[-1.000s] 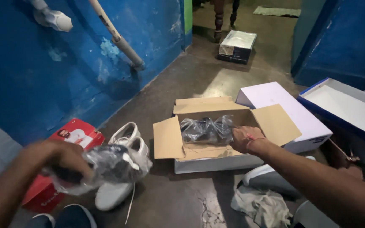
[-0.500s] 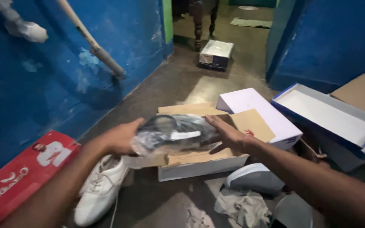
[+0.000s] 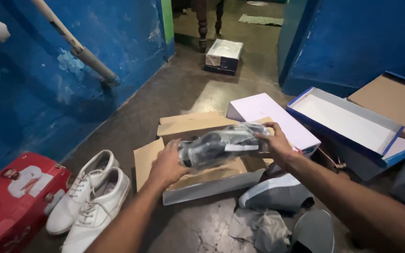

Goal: Organize shoes and boxes on the floor, including cleaning boxes with a cloth.

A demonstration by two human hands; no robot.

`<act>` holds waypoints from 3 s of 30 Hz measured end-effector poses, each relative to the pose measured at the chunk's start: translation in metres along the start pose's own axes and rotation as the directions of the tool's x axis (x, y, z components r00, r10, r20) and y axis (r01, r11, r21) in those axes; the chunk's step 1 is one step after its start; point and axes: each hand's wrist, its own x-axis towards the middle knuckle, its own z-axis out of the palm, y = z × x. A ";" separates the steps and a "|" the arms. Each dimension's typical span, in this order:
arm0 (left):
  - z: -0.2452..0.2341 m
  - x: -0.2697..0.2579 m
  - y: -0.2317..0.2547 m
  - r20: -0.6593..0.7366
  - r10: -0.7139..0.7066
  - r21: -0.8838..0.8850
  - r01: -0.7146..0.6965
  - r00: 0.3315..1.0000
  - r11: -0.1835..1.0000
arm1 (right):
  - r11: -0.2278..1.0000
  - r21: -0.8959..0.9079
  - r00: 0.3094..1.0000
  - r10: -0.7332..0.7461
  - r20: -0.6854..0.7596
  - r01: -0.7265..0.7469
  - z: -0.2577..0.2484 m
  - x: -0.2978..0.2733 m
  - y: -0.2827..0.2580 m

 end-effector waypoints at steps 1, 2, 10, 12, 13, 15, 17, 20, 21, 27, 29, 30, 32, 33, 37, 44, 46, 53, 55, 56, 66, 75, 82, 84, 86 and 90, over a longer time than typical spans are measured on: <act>0.010 -0.002 -0.015 0.003 -0.004 0.000 0.004 1.000 1.000 | 1.000 -0.001 1.000 0.005 0.001 -0.005 -0.004 0.009 0.012; 0.020 -0.005 -0.031 -0.024 -0.097 -0.012 0.097 0.995 0.995 | 0.999 -0.049 1.000 -0.010 0.004 0.010 -0.008 0.019 0.024; 0.065 -0.010 -0.156 -0.362 -0.393 0.142 0.466 0.846 0.873 | 0.973 -0.228 0.999 0.015 -0.038 -0.024 0.021 0.061 0.103; 0.067 -0.011 -0.179 -0.155 -0.669 -0.186 0.643 0.727 0.743 | 0.995 -0.081 0.991 -0.055 0.120 0.065 0.034 0.075 0.131; 0.066 -0.013 -0.184 -0.156 -0.673 -0.184 0.648 0.723 0.739 | 0.995 -0.080 0.991 -0.051 0.125 0.062 0.041 0.079 0.139; 0.063 -0.016 -0.193 -0.132 -0.595 -0.279 0.546 0.793 0.790 | 0.985 -0.125 0.990 0.131 0.061 -0.122 0.055 0.085 0.155; 0.058 -0.015 -0.193 -0.134 -0.577 -0.407 0.486 0.806 0.773 | 0.861 -0.506 0.999 -0.043 0.019 0.047 0.056 0.095 0.167; 0.044 -0.015 -0.168 -0.236 -0.473 -0.590 0.261 0.849 0.764 | 0.622 -0.782 0.997 -0.078 -0.017 0.036 0.070 0.069 0.140; 0.037 -0.015 -0.154 -0.336 -0.387 -0.631 0.100 0.859 0.770 | 0.655 -0.748 0.994 0.070 -0.079 -0.106 0.076 0.054 0.123; 0.012 -0.021 -0.052 -0.325 -0.235 -0.342 0.118 0.916 0.932 | 0.099 -0.937 0.938 0.053 0.343 0.336 0.027 0.077 0.145; 0.029 -0.013 -0.051 -0.376 -0.109 -0.206 0.032 0.920 0.978 | -0.095 -0.924 0.920 -0.100 0.380 0.371 0.034 0.026 0.094; 0.040 -0.009 -0.050 -0.409 0.017 -0.061 -0.046 0.912 0.997 | -0.289 -0.883 0.867 -0.232 0.440 0.370 0.036 0.001 0.068; 0.052 -0.005 -0.041 -0.381 0.113 -0.024 -0.132 0.917 0.991 | -0.363 -0.885 0.815 -0.391 0.428 0.290 0.024 -0.018 0.038; 0.057 -0.003 -0.039 -0.354 0.199 0.019 -0.206 0.914 0.978 | -0.419 -0.882 0.728 -0.533 0.431 0.214 0.021 -0.027 0.025; 0.082 0.003 -0.056 -0.246 0.096 0.056 -0.085 0.965 0.995 | -0.171 -0.982 0.701 -0.691 0.173 0.073 -0.022 -0.012 0.027; 0.120 0.021 -0.149 -0.067 -0.533 -0.098 0.526 0.843 0.845 | 0.521 -0.844 0.879 -0.335 -0.340 -0.129 -0.040 0.018 0.040; 0.131 0.022 -0.169 0.048 -0.547 -0.184 0.545 0.836 0.818 | 0.472 -0.867 0.842 -0.394 -0.369 -0.159 -0.035 0.019 0.040; 0.134 0.018 -0.183 0.024 -0.496 -0.285 0.482 0.868 0.829 | 0.704 -0.710 0.838 -0.380 -0.392 -0.013 -0.012 0.002 0.034; 0.123 0.011 -0.173 0.043 -0.496 -0.270 0.488 0.867 0.830 | 0.683 -0.718 0.866 -0.432 -0.251 0.133 0.005 -0.015 0.027; 0.121 0.009 -0.172 0.064 -0.508 -0.228 0.508 0.859 0.831 | 0.594 -0.773 0.930 -0.367 -0.015 0.222 0.011 -0.017 0.029; 0.118 -0.015 -0.167 0.043 -0.550 -0.126 0.551 0.834 0.825 | 0.342 -0.934 0.978 -0.207 0.035 0.106 -0.003 0.025 0.078; 0.061 -0.024 -0.189 0.113 -0.523 -0.260 0.533 0.845 0.805 | 0.297 -0.934 0.978 -0.121 0.169 0.198 0.005 0.028 0.072; 0.086 0.074 -0.239 0.062 -0.454 -0.461 0.429 0.889 0.776 | 0.599 -0.766 0.971 -0.186 0.152 0.235 0.002 0.105 0.127; 0.111 0.116 -0.273 -0.044 -0.368 -0.582 0.276 0.929 0.765 | 0.706 -0.653 0.960 -0.244 0.140 0.274 0.001 0.120 0.144; 0.107 0.141 -0.270 0.001 -0.397 -0.672 0.295 0.918 0.679 | 0.734 -0.618 0.958 -0.254 0.133 0.281 -0.001 0.125 0.149; 0.075 0.152 -0.241 0.227 -0.503 -0.843 0.427 0.834 0.328 | 0.767 -0.572 0.955 -0.269 0.123 0.290 0.005 0.108 0.143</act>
